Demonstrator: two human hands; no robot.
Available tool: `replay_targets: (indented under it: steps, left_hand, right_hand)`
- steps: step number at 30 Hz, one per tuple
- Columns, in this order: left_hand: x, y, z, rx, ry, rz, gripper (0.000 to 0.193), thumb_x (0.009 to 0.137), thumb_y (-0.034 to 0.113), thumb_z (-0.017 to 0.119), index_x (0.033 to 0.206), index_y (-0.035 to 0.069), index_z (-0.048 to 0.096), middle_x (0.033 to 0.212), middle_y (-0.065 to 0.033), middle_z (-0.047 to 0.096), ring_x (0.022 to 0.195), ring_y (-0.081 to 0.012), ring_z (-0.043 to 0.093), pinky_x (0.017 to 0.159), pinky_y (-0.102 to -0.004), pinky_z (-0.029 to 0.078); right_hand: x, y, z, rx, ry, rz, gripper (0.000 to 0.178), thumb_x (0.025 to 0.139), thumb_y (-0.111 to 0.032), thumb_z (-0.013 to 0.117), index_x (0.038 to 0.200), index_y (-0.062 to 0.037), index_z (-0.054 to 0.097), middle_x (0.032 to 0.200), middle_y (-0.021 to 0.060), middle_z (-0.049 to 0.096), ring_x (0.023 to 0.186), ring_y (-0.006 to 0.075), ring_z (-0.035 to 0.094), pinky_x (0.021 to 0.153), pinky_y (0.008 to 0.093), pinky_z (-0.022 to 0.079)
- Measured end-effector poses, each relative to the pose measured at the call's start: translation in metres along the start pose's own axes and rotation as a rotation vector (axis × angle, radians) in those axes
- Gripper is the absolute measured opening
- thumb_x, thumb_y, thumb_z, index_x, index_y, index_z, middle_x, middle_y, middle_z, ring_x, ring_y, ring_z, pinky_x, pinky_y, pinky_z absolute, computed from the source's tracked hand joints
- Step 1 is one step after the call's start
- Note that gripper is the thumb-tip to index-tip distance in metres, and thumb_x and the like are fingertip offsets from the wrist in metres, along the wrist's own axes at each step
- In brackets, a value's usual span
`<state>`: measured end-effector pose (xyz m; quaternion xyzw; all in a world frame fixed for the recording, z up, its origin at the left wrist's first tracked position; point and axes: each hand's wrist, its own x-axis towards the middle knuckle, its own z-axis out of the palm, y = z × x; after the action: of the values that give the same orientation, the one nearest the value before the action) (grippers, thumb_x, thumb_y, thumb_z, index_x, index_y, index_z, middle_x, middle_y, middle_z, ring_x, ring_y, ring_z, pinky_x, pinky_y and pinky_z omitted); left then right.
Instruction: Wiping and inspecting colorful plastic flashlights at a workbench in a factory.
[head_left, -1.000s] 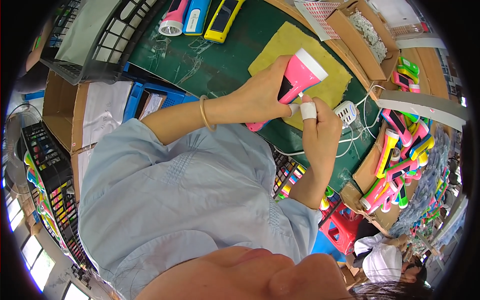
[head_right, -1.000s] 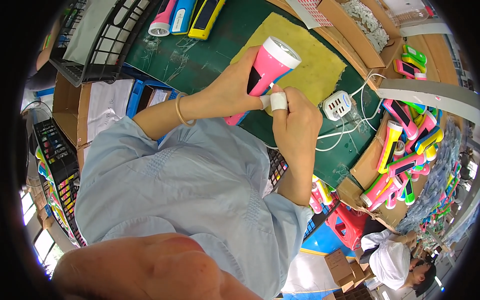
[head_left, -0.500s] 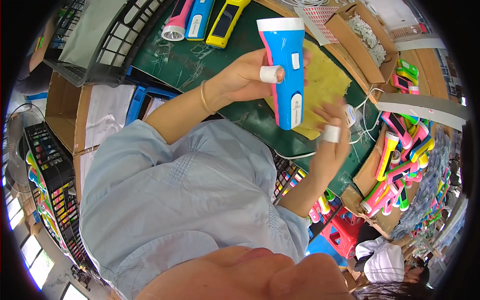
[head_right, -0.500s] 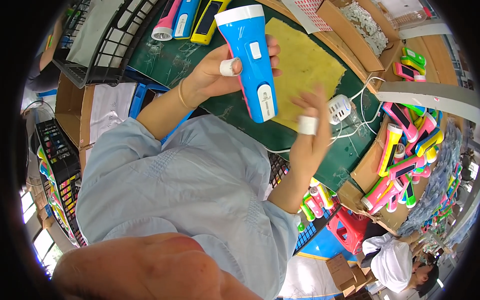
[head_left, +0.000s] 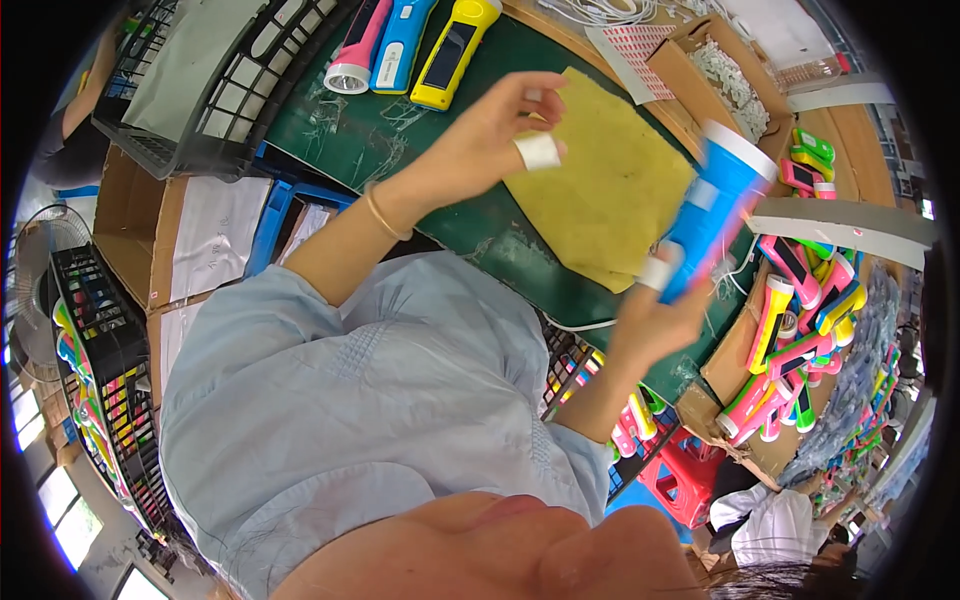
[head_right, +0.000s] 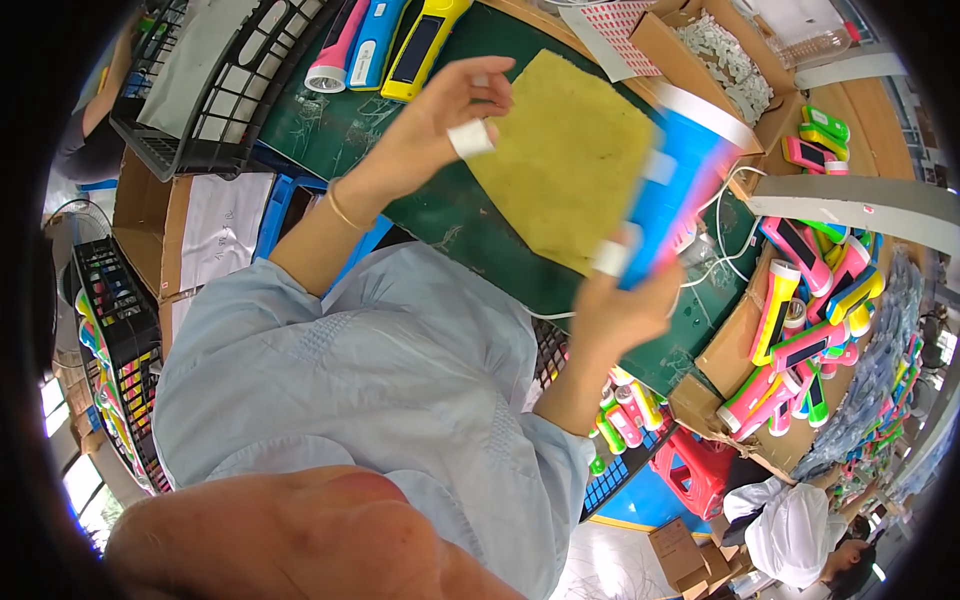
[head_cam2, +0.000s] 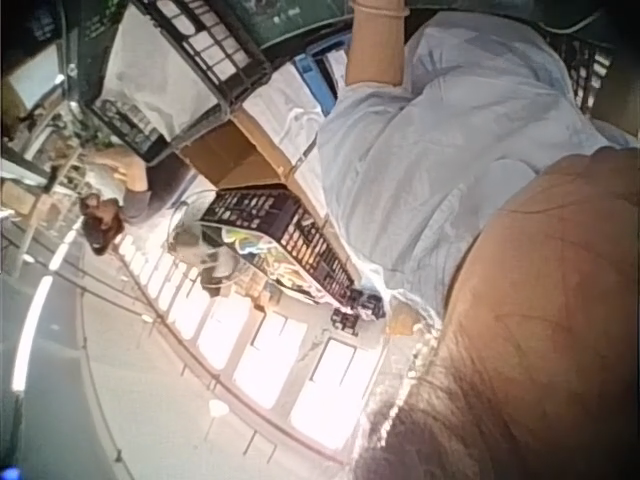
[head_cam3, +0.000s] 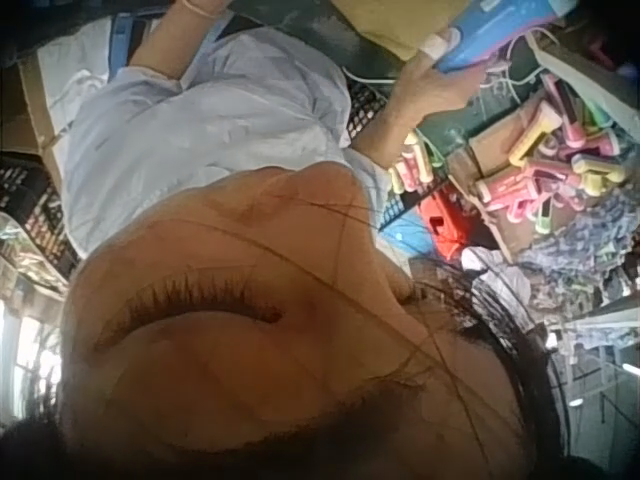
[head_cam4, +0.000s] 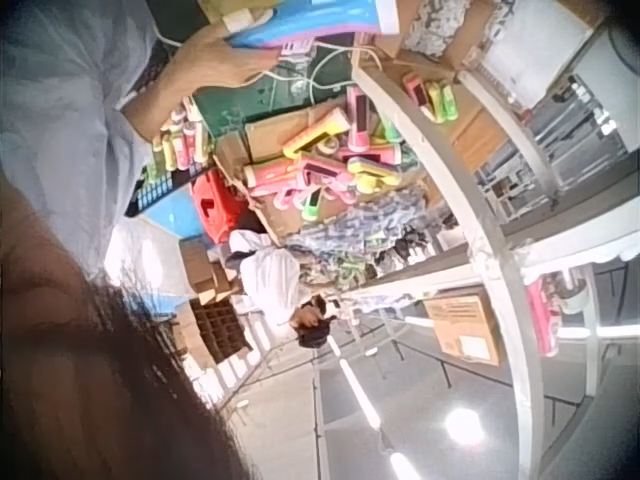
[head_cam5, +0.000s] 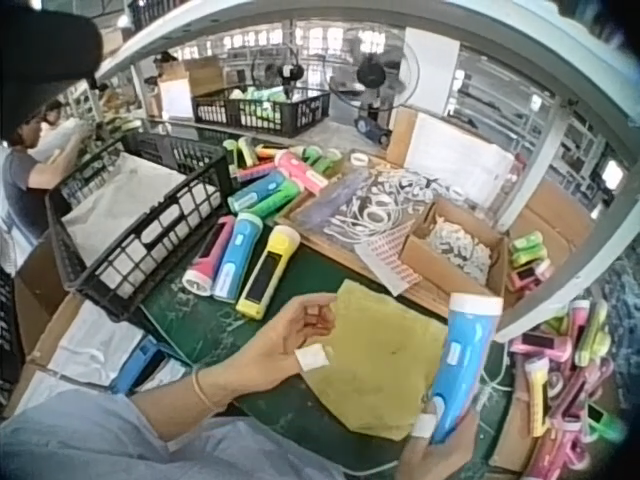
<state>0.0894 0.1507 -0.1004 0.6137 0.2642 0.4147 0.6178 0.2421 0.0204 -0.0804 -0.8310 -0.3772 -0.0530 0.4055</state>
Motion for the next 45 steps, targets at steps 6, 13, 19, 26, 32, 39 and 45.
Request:
replay_targets:
  steps: [6, 13, 19, 26, 32, 39, 45]
  left_hand:
    - [0.010, -0.001, 0.036, -0.719, -0.018, -0.235, 0.060, 0.090, 0.054, 0.033, 0.121, 0.003, 0.041, 0.111, -0.0136, 0.050, 0.102, -0.0212, 0.051, 0.090, -0.0342, 0.040]
    - [0.013, -0.002, 0.042, -0.604, 0.112, -0.326, 0.075, 0.086, 0.065, 0.014, 0.082, 0.002, 0.055, 0.064, -0.0082, 0.054, 0.056, -0.0165, 0.052, 0.051, -0.0281, 0.045]
    - [0.006, -0.021, 0.041, -0.452, 0.232, -0.289, 0.077, 0.087, 0.063, 0.013, 0.078, 0.000, 0.056, 0.060, -0.0101, 0.054, 0.049, -0.0172, 0.050, 0.046, -0.0281, 0.043]
    - [0.006, -0.014, 0.031, -0.392, 0.100, -0.384, 0.049, 0.089, 0.049, 0.042, 0.095, 0.002, 0.053, 0.086, -0.0064, 0.059, 0.078, -0.0133, 0.056, 0.071, -0.0285, 0.046]
    - [0.009, -0.017, -0.049, 1.246, 0.435, 0.186, 0.057, 0.072, 0.016, 0.066, 0.120, 0.001, 0.040, 0.110, -0.0189, 0.043, 0.100, -0.0352, 0.045, 0.087, -0.0398, 0.040]
    - [0.009, -0.038, -0.069, 0.331, 0.334, -0.128, 0.049, 0.085, 0.019, 0.054, 0.124, -0.002, 0.034, 0.101, -0.0176, 0.053, 0.081, -0.0213, 0.053, 0.069, -0.0305, 0.045]
    - [-0.025, -0.015, -0.011, -0.802, -0.059, -0.377, 0.041, 0.091, 0.042, 0.034, 0.111, 0.008, 0.045, 0.100, -0.0120, 0.057, 0.059, -0.0182, 0.053, 0.048, -0.0275, 0.040]
  right_hand:
    - [-0.008, -0.001, 0.010, -0.134, -0.130, -0.527, 0.039, 0.074, -0.031, 0.068, 0.097, -0.0036, 0.054, 0.074, 0.0112, 0.051, 0.063, 0.0285, 0.056, 0.051, 0.0369, 0.045]
    - [-0.015, 0.002, 0.033, 0.859, -0.779, 0.158, 0.044, 0.087, -0.031, 0.057, 0.112, 0.0046, 0.053, 0.097, 0.0085, 0.059, 0.085, 0.0134, 0.052, 0.077, 0.0258, 0.041]
    - [-0.008, 0.006, 0.049, 0.992, -1.009, 0.348, 0.040, 0.082, -0.028, 0.064, 0.103, 0.0051, 0.054, 0.096, 0.0045, 0.056, 0.085, 0.0123, 0.050, 0.081, 0.0259, 0.039]
    - [-0.004, 0.032, 0.036, 1.079, -1.067, 0.427, 0.044, 0.083, -0.041, 0.055, 0.096, 0.0010, 0.055, 0.080, 0.0064, 0.058, 0.068, 0.0141, 0.055, 0.064, 0.0285, 0.046]
    - [0.131, 0.127, -0.065, 0.837, 0.166, 0.261, 0.060, 0.085, -0.047, 0.051, 0.126, -0.0043, 0.039, 0.105, 0.0101, 0.054, 0.078, 0.0208, 0.059, 0.063, 0.0319, 0.051]
    - [0.294, 0.237, -0.120, 0.851, 0.383, 0.356, 0.042, 0.082, -0.020, 0.059, 0.106, 0.0127, 0.050, 0.096, 0.0170, 0.059, 0.083, 0.0307, 0.059, 0.073, 0.0376, 0.054]
    - [0.141, 0.083, -0.049, 0.596, 0.010, -0.099, 0.043, 0.089, -0.026, 0.042, 0.120, 0.0022, 0.047, 0.116, 0.0195, 0.053, 0.102, 0.0259, 0.055, 0.087, 0.0399, 0.044]
